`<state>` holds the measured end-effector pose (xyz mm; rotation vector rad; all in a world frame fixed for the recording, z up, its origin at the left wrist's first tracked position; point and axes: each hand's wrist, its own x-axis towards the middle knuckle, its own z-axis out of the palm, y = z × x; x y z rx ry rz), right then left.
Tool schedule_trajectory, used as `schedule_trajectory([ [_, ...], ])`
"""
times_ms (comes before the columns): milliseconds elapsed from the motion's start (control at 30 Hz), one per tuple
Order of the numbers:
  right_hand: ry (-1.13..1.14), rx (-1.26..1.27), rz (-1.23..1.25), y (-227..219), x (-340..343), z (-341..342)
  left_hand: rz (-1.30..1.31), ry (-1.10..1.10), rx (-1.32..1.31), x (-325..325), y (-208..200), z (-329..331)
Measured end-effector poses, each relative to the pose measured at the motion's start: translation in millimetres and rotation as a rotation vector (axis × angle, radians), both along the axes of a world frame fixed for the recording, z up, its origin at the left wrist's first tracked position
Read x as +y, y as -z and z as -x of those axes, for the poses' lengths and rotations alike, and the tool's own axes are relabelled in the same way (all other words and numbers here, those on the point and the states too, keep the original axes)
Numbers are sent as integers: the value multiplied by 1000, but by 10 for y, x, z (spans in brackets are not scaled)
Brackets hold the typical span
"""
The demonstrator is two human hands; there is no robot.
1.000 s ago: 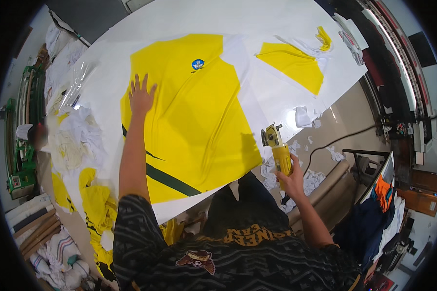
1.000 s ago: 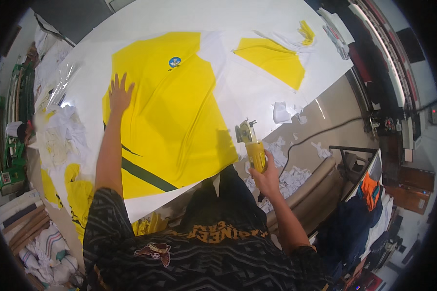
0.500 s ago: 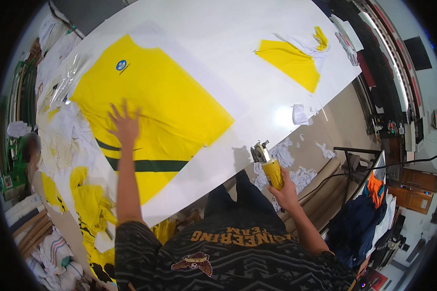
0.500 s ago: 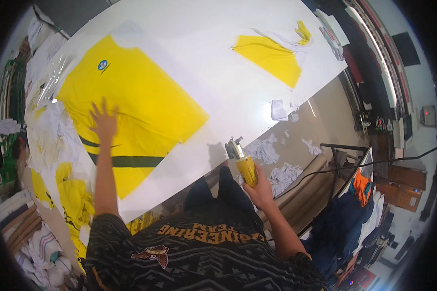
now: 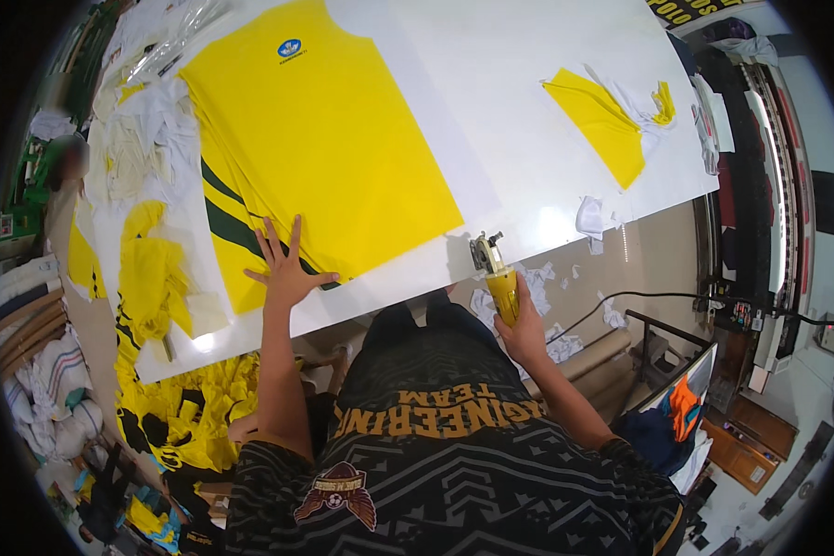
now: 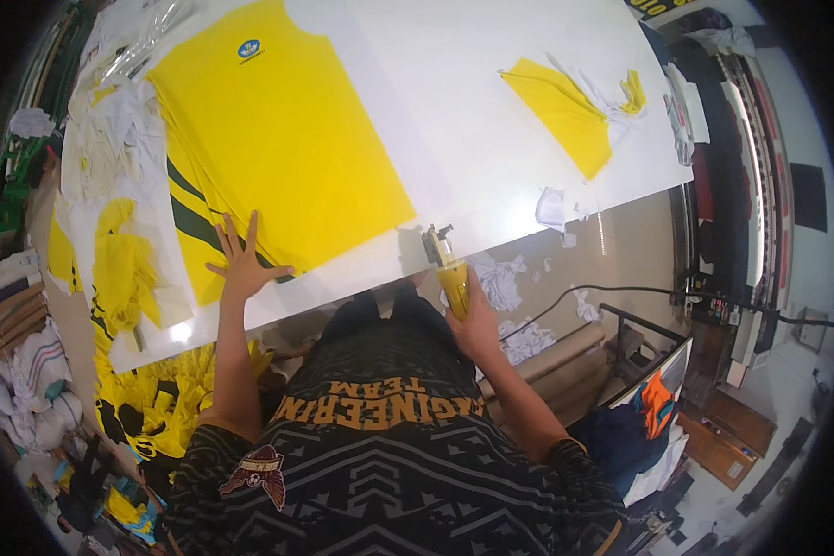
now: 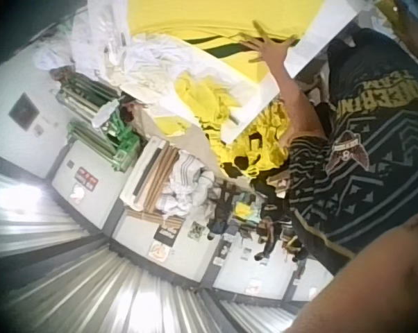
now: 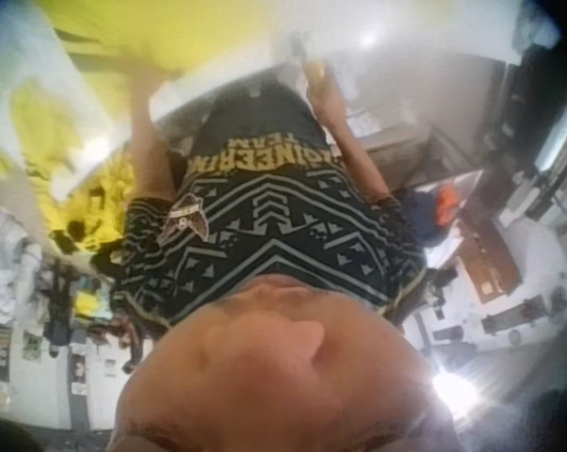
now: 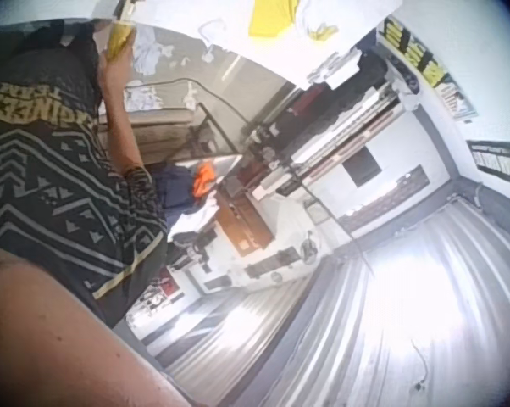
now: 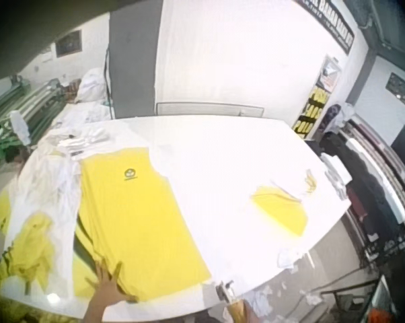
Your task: The person uses a yellow electric fabric cutter to trim the edges of a yellow t-shirt laid on a white table. They repeatedly reposition the shirt and cut along its contours, then set the cut pieces aside.
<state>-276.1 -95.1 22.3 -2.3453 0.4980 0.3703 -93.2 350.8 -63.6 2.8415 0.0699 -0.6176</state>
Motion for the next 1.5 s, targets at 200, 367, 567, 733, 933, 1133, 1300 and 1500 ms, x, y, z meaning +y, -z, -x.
schedule_trajectory([
  [200,25,96,-30,-186,129,-303,11,5,-48,22,112,28],
  [367,-63,-49,6,28,56,-363,42,14,-89,17,134,55],
  [567,-24,57,-39,-125,146,-613,45,-1,-96,-4,93,51],
  [733,-68,-67,-16,8,125,-702,58,-10,-84,-22,60,54],
  [933,-58,-44,-35,-51,166,-864,37,-19,-79,-44,73,66],
  [1133,-69,-85,-75,-74,250,-1173,30,-21,-49,-65,18,53],
  [1300,-98,-69,3,-39,309,-1495,31,-16,-54,-66,43,69],
  [1500,-125,-60,43,23,376,-1963,80,-13,-105,-62,69,98],
])
